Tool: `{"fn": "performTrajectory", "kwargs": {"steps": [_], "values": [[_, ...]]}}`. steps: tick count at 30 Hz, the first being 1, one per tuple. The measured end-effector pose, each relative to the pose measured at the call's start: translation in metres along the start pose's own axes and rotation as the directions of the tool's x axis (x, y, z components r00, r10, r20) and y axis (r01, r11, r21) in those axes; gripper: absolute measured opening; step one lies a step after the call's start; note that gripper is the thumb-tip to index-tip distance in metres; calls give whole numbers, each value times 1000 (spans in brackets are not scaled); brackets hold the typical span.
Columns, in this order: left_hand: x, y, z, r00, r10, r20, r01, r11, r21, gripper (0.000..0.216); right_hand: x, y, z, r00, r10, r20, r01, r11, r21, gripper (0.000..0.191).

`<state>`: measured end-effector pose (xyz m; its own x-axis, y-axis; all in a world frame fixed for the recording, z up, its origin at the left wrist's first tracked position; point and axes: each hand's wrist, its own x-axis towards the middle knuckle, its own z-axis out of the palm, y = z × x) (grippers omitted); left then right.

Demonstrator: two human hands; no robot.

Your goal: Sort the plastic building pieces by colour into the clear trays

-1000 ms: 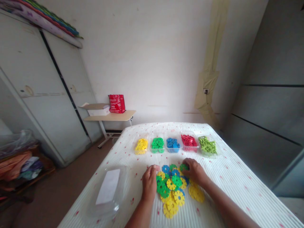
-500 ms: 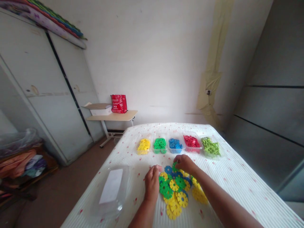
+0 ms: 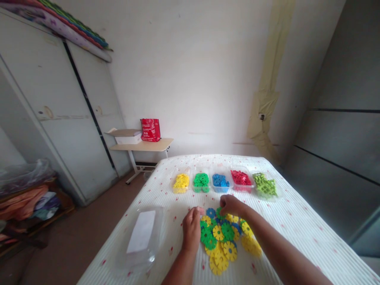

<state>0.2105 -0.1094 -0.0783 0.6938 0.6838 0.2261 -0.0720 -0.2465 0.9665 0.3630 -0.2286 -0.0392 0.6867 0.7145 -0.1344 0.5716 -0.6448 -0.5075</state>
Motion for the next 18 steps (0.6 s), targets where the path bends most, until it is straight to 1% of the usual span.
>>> {"fn": "performTrajectory", "kwargs": {"steps": [4, 10, 15, 18], "values": [[-1, 2, 0, 1000, 3, -19, -3, 1000, -1, 39, 1, -4, -10, 999, -8, -41, 14, 987, 159, 11], [-1, -1, 0, 997, 0, -77, -1, 1000, -19, 41, 6, -21, -23, 990, 13, -138, 34, 942, 333, 14], [0, -1, -1, 996, 0, -91, -1, 1000, -8, 42, 31, -51, -34, 965, 63, -255, 58, 896, 440, 12], [0, -1, -2, 995, 10, -102, -13, 999, -30, 43, 48, -64, -37, 931, 131, -340, 52, 875, 481, 19]]}}
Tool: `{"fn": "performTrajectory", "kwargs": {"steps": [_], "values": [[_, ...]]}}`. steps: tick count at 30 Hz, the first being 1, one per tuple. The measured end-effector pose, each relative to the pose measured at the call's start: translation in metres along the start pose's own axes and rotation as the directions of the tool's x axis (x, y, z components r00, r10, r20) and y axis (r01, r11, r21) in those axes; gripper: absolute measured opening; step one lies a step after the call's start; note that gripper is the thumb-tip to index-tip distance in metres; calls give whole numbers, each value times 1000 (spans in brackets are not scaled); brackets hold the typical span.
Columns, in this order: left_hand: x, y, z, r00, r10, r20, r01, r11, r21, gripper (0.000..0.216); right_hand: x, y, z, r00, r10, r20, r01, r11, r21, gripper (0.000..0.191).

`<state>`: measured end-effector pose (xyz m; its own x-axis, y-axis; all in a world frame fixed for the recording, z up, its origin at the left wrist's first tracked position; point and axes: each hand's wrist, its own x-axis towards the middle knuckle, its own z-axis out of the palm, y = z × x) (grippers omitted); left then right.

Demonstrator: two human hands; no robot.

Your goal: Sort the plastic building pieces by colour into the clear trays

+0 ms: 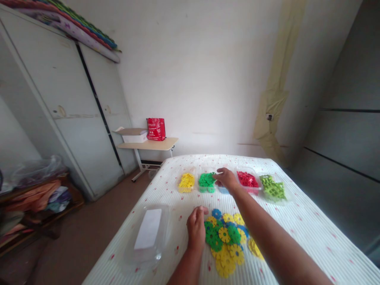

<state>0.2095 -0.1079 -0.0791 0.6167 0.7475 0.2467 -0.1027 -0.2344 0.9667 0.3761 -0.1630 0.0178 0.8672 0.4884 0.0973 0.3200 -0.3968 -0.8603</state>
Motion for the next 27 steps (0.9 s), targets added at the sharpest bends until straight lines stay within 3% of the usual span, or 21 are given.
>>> {"fn": "performTrajectory", "kwargs": {"steps": [6, 13, 19, 23, 27], "values": [[1, -2, -1, 1000, -19, 1, 19, 1000, -19, 42, -8, 10, -15, 985, -50, -167, 41, 998, -56, 8], [0, 2, 1, 1000, -5, -1, 5, 1000, 10, 37, -49, 73, -65, 914, -280, -295, 186, 933, -310, 23], [1, -9, 6, 999, 13, 42, -16, 997, 75, 25, -85, 132, -79, 933, -309, -182, 227, 902, -366, 27], [3, -7, 3, 1000, -7, 25, 6, 998, 55, 24, -92, 140, -78, 950, -256, -181, 180, 918, -354, 28], [7, 1, -14, 979, -95, 180, 92, 995, 26, 23, -89, 139, -74, 957, -248, -149, 182, 918, -353, 27]]}}
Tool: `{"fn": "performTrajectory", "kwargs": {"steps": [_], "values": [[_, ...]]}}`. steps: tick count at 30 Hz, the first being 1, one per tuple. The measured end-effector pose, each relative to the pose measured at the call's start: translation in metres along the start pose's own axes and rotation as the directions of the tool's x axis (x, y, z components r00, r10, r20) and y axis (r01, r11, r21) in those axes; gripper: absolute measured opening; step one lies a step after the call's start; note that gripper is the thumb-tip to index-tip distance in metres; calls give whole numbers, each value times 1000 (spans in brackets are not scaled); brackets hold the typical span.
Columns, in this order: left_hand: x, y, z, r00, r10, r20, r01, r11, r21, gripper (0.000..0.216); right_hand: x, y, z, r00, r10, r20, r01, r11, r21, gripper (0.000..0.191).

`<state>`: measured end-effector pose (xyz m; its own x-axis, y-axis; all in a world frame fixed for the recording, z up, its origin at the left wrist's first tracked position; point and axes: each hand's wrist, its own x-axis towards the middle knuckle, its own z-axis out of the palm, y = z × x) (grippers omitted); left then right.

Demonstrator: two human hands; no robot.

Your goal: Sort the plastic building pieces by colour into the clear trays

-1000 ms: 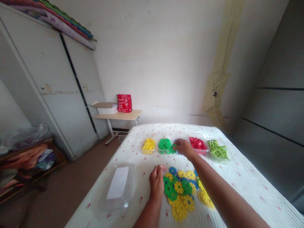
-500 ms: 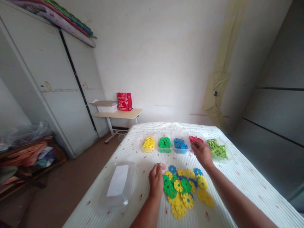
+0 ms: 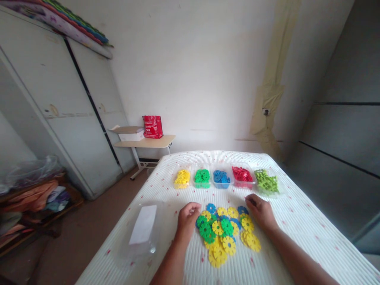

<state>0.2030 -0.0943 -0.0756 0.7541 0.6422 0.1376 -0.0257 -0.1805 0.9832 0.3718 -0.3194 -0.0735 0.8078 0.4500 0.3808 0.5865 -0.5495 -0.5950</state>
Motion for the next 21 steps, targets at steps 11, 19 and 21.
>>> {"fn": "performTrajectory", "kwargs": {"steps": [11, 19, 21], "values": [[-14, 3, -26, 905, 68, 421, -269, 857, 439, 56, 0, -2, 2, 999, 14, 47, -14, 1000, -11, 24], [-13, 0, -22, 903, 122, 413, -311, 848, 429, 30, 0, -2, 4, 998, 11, 60, -9, 999, -32, 23], [-11, 0, -25, 893, 121, 434, -313, 859, 404, 32, 0, -1, 4, 998, 4, 58, -2, 999, -36, 23]]}}
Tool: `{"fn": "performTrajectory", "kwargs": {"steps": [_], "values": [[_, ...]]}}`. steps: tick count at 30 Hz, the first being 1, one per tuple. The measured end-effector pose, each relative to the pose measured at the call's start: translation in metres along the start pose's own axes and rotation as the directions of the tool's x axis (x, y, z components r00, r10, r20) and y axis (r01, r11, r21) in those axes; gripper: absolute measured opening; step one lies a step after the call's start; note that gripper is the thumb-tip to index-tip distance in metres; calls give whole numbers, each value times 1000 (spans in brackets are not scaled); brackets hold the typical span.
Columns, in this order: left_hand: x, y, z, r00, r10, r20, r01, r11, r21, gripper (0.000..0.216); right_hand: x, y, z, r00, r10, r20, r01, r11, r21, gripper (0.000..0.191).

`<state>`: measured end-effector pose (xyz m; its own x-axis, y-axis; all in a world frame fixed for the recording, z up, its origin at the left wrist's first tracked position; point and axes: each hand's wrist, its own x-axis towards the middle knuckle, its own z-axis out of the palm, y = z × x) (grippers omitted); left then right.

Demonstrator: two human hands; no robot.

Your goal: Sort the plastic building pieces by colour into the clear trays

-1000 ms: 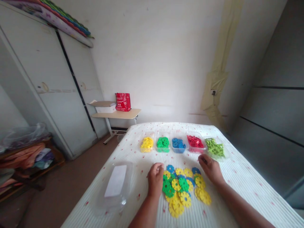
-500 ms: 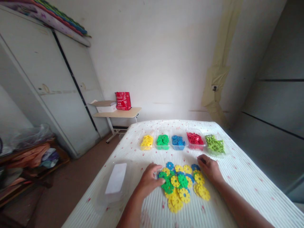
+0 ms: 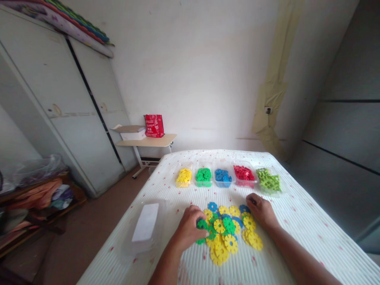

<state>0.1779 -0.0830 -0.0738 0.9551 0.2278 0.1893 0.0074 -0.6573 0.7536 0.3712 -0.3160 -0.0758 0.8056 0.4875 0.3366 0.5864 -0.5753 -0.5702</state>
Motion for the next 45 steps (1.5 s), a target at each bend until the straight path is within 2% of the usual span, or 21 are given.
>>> {"fn": "performTrajectory", "kwargs": {"steps": [4, 8, 12, 17, 27, 32, 35, 37, 39, 41, 44, 45], "values": [[-3, -2, -12, 995, 0, 103, 12, 993, -113, 49, 0, 0, 0, 1000, 9, -9, -9, 1000, -1, 23], [-6, -1, -19, 980, -37, 197, 63, 990, -124, 52, -1, 1, 0, 1000, 2, 2, -2, 1000, 5, 22], [-7, 3, -16, 982, -52, 179, 62, 997, -53, 51, -1, 2, 2, 1000, -2, 0, 2, 1000, -3, 21], [-6, 3, -14, 987, -44, 154, 51, 998, -43, 43, -1, 1, 0, 1000, -9, 4, 9, 1000, -4, 21], [-8, 6, -15, 993, 22, 112, -22, 1000, 0, 31, -2, 1, 1, 1000, -19, 8, 19, 1000, 4, 21], [-8, 10, -18, 992, -28, 124, 23, 999, 41, 22, -2, 0, 0, 1000, -21, -14, 21, 1000, 13, 22], [-7, 8, -15, 979, -97, 177, 107, 993, -46, 18, -2, 0, 0, 999, -27, -24, 27, 1000, 11, 22], [-5, 7, -13, 977, -125, 170, 152, 976, -154, 16, -2, 0, 1, 999, -34, -23, 34, 999, -2, 22], [1, 8, -13, 981, -156, 112, 183, 939, -292, 12, -2, 1, 1, 999, -45, -20, 44, 999, -15, 22], [12, 11, -17, 971, -239, 25, 225, 867, -445, 10, -1, 1, 2, 998, -53, -17, 53, 998, -24, 22], [43, 19, -25, 903, -409, -133, 230, 720, -655, 19, -1, 1, 1, 999, -49, -17, 48, 998, -28, 22], [56, 22, -27, 886, -429, -176, 207, 705, -678, 23, -1, 0, 1, 999, -42, -19, 42, 999, -30, 22]]}}
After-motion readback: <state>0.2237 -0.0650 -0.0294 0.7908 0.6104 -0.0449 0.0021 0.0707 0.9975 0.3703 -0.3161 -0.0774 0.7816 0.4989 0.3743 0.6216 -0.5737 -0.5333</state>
